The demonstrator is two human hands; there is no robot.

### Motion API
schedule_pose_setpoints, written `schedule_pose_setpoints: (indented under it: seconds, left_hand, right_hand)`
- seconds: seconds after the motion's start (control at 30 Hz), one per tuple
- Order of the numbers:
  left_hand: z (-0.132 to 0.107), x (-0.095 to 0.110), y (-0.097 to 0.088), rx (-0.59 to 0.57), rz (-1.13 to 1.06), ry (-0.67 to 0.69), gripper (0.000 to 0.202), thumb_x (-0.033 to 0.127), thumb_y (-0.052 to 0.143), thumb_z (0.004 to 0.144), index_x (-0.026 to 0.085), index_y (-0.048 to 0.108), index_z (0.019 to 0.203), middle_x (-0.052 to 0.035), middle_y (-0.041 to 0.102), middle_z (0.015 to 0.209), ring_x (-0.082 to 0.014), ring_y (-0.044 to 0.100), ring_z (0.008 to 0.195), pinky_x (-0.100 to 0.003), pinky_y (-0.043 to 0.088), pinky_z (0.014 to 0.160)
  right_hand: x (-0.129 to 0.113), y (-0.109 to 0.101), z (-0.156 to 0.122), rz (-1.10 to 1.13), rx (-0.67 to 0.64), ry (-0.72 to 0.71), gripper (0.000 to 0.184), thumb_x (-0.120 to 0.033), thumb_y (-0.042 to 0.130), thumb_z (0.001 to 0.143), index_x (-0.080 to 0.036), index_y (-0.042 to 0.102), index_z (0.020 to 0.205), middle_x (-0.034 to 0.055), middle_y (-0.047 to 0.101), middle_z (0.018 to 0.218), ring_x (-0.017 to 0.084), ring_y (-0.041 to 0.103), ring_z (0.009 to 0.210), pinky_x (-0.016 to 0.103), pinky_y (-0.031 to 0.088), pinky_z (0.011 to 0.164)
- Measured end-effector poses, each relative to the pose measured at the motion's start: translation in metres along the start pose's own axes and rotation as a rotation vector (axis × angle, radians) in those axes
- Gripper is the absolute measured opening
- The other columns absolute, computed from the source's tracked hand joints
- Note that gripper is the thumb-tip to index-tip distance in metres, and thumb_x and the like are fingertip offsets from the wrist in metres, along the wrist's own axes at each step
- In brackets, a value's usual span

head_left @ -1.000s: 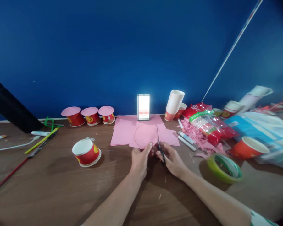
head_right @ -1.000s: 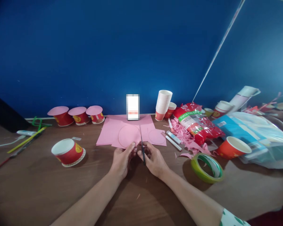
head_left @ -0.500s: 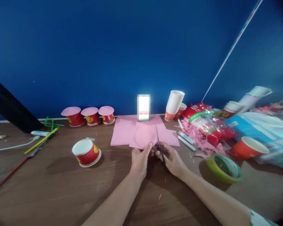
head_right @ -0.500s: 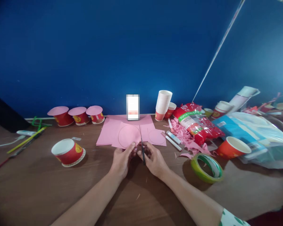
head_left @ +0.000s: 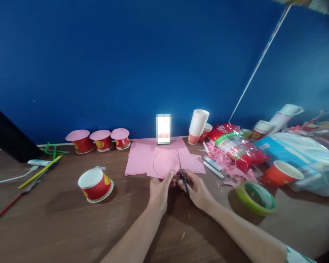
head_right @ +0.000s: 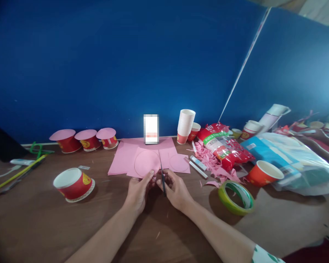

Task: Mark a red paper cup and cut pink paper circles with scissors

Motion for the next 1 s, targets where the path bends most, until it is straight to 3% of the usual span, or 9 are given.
schedule_pose_setpoints:
  seconds: [0.37, 1.0]
  left_hand:
    - [0.0015, -0.0021, 0.0006, -0.023, -0.012, 0.0, 0.034, 0.032, 0.076, 0.056, 0.006, 0.067, 0.076, -0.0066, 0.064, 0.064, -0.0088, 0.055, 0.053, -0.018, 0.045, 0.048]
    - [0.0001, -0.0008, -0.0014, 0.008, -0.007, -0.008, 0.033, 0.031, 0.076, 0.054, 0.006, 0.067, 0.073, -0.0058, 0.064, 0.063, -0.0096, 0.056, 0.052, -0.02, 0.046, 0.049]
  right_hand:
    - [-0.0018, 0.0013, 0.0013, 0.046, -0.002, 0.007, 0.028, -0.029, 0.055, 0.083, -0.017, 0.051, 0.108, 0.0024, 0.058, 0.083, 0.013, 0.053, 0.073, 0.023, 0.043, 0.065]
    - [0.002, -0.0013, 0.0003, 0.012, 0.022, 0.022, 0.03, -0.033, 0.054, 0.082, -0.016, 0.053, 0.108, 0.0016, 0.056, 0.074, 0.012, 0.049, 0.065, 0.021, 0.042, 0.058]
Point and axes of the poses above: each hand's wrist, its own z-axis towards the middle knuckle, its own y-axis out of the palm, x = y × z, the point moved 10 cm from there along z, towards the middle knuckle
